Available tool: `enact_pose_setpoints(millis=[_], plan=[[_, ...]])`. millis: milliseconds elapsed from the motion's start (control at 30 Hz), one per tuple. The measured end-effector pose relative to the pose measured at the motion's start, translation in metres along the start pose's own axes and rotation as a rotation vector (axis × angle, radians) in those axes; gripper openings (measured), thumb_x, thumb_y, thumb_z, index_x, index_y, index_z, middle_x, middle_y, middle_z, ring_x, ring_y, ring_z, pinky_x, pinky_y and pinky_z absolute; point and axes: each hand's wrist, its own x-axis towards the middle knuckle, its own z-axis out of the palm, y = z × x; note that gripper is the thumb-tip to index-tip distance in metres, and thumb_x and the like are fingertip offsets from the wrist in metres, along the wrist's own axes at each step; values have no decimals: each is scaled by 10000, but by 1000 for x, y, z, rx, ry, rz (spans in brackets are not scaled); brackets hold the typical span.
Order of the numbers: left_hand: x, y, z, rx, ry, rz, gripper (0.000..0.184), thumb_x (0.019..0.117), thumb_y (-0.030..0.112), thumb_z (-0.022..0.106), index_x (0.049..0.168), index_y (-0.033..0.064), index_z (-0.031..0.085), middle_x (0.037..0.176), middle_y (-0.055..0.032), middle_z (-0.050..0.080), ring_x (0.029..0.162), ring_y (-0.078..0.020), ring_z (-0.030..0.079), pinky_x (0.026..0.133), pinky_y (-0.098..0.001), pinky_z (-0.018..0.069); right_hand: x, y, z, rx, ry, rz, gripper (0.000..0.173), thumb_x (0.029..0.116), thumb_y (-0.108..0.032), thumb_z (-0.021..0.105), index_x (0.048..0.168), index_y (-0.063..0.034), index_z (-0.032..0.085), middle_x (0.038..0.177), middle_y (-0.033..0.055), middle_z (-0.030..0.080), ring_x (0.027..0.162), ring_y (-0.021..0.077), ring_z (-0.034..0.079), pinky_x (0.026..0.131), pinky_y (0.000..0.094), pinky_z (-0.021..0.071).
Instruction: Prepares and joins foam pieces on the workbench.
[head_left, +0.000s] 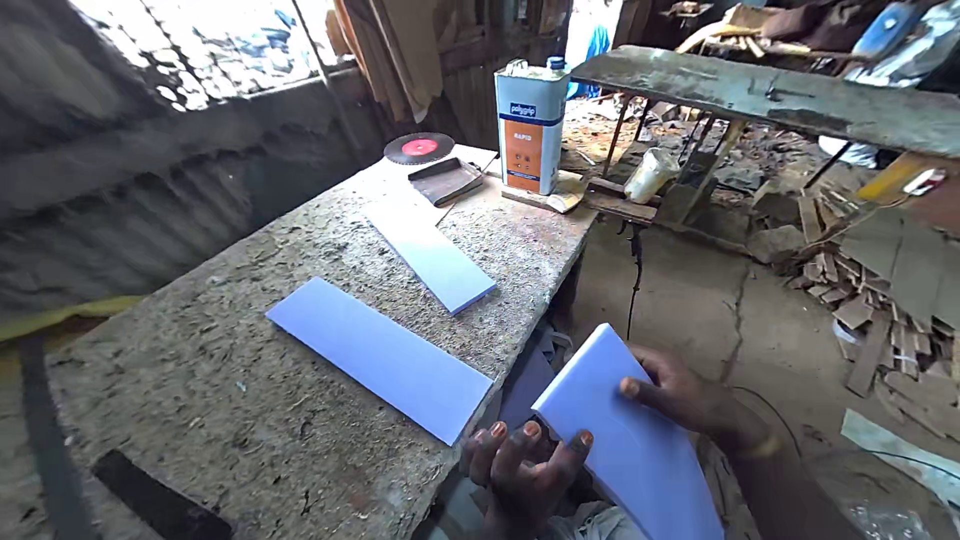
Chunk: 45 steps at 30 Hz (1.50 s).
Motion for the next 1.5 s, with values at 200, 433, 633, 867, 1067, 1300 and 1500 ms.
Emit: enact_pose_setpoints(millis=[200, 433, 633, 867, 1067, 1300, 1500], plan=[[-35, -38, -44, 59, -188, -472, 390, 906, 340, 740, 1213, 126, 627, 1348, -178, 541, 1261, -329, 527, 1033, -512, 448, 8, 21, 12, -21, -23, 182, 394, 947, -424, 711, 1270, -206, 655, 960, 4, 756, 811, 145, 735, 729, 350, 634], [-10, -125, -63, 357, -700, -1241, 828, 971, 650, 526, 1535, 56, 404, 1190, -195, 700, 1132, -422, 645, 996, -718, 426, 8, 65, 38, -117, -272, 293, 513, 894, -513, 740, 1296, -217, 622, 1065, -3, 731, 938, 125, 713, 860, 377, 605], [-9, -129, -13, 173, -572, -1466, 1130, 824, 395, 843, 1631, 92, 113, 1156, -245, 687, 1056, -453, 657, 914, -699, 496, 8, 98, 54, -106, -305, 267, 601, 885, -585, 708, 1319, -181, 611, 1106, 1, 728, 994, 121, 708, 917, 388, 592], [24, -107, -3, -829, -53, -1907, 265, 981, 67, 592, 1241, 66, 542, 1048, -130, 648, 879, -253, 677, 766, -454, 598, -3, 85, 38, -86, -214, 314, 477, 912, -533, 711, 1262, -216, 640, 1010, 1, 729, 894, 129, 710, 833, 393, 598], [22, -56, 1, -1150, 13, -1757, 206, 956, -27, 442, 1053, 40, 611, 957, -135, 731, 840, -248, 747, 752, -459, 642, -4, 72, 23, -87, -259, 247, 456, 878, -525, 758, 1222, -238, 670, 1008, -37, 731, 897, 90, 702, 838, 367, 595], [-2, -39, -22, -1122, -49, -1803, 244, 933, -37, 436, 1139, 33, 547, 960, -148, 724, 825, -242, 752, 711, -436, 651, -5, 61, 21, -195, -375, 186, 435, 900, -464, 759, 1256, -225, 685, 1018, -42, 733, 896, 71, 691, 827, 343, 586], [-14, -37, -38, -1132, -8, -1805, 262, 917, -63, 453, 1146, 22, 548, 980, -158, 724, 862, -244, 754, 752, -439, 648, -3, 60, 26, -165, -423, 199, 391, 911, -434, 757, 1233, -222, 690, 984, -35, 736, 860, 77, 698, 789, 344, 597]])
